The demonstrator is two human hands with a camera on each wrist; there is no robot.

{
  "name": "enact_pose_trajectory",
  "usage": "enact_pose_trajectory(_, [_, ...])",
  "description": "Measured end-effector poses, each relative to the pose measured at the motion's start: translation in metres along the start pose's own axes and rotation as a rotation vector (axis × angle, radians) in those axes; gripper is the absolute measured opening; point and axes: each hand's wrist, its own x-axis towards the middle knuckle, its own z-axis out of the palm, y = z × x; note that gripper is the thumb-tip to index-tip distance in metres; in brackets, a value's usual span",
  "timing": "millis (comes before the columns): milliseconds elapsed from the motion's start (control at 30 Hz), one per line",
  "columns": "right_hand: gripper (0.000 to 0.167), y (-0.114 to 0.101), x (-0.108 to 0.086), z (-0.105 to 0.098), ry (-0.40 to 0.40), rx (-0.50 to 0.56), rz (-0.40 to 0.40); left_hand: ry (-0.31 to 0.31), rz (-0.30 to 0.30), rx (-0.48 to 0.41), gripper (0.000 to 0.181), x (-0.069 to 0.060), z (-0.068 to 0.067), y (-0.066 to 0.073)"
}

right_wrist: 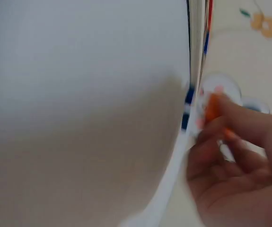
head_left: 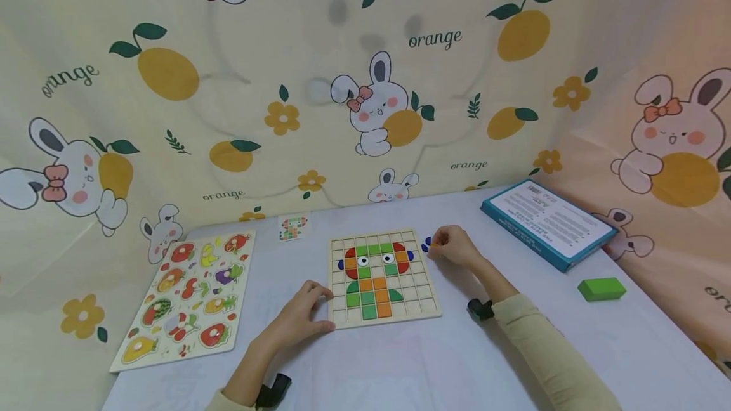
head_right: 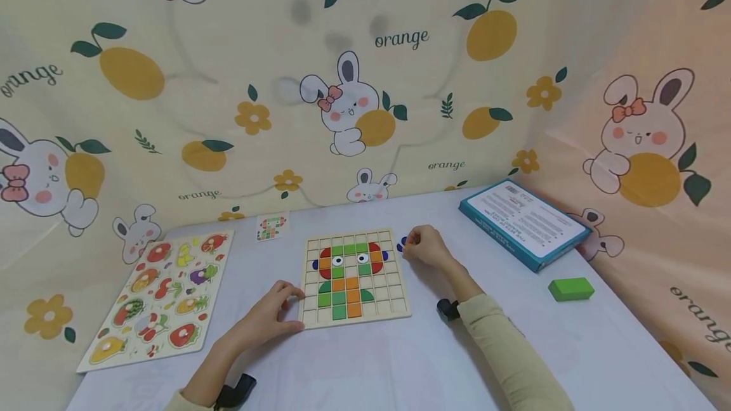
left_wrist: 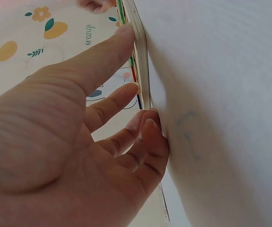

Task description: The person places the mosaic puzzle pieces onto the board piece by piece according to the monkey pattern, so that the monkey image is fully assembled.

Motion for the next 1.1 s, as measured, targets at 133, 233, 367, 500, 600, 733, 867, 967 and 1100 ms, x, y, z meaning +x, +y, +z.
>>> enact_pose_trajectory(133, [0.01, -0.025, -0.012, 0.024, -0.065, 0.107, -0.162, 0.002, 0.0, 0.001, 0.054, -0.001, 0.001, -0.001])
enact_pose_trajectory(233, [0.013, -0.05, -0.026, 0.049, -0.218, 0.176, -0.266, 0.007, 0.004, -0.004, 0.054, -0.001, 0.0, -0.001])
enact_pose_trajectory(367, [0.014, -0.077, -0.045, 0.083, -0.378, 0.208, -0.344, 0.002, 0.008, -0.004, 0.053, 0.0, 0.0, -0.001])
enact_pose_trajectory(500, [0.011, -0.093, -0.057, 0.109, -0.407, 0.145, -0.377, 0.001, 0.022, -0.003, 0.052, 0.0, 0.0, -0.002])
enact_pose_trajectory(600, [0.011, -0.1, -0.063, 0.122, -0.417, 0.092, -0.385, 0.003, 0.029, 0.001, 0.052, 0.0, 0.001, -0.002])
enact_pose_trajectory(733, [0.013, -0.104, -0.066, 0.127, -0.421, 0.038, -0.388, 0.008, 0.036, 0.001, 0.052, 0.0, 0.001, -0.003])
enact_pose_trajectory(867, [0.009, -0.106, -0.066, 0.127, -0.402, -0.024, -0.403, 0.014, 0.047, -0.005, 0.051, 0.0, 0.001, -0.003])
enact_pose_trajectory(967, [0.009, -0.105, -0.065, 0.127, -0.393, -0.056, -0.418, 0.014, 0.054, 0.001, 0.052, -0.001, 0.001, -0.003])
enact_pose_trajectory(1100, [0.008, -0.104, -0.065, 0.127, -0.387, -0.083, -0.423, 0.01, 0.052, 0.003, 0.052, -0.001, 0.001, -0.003])
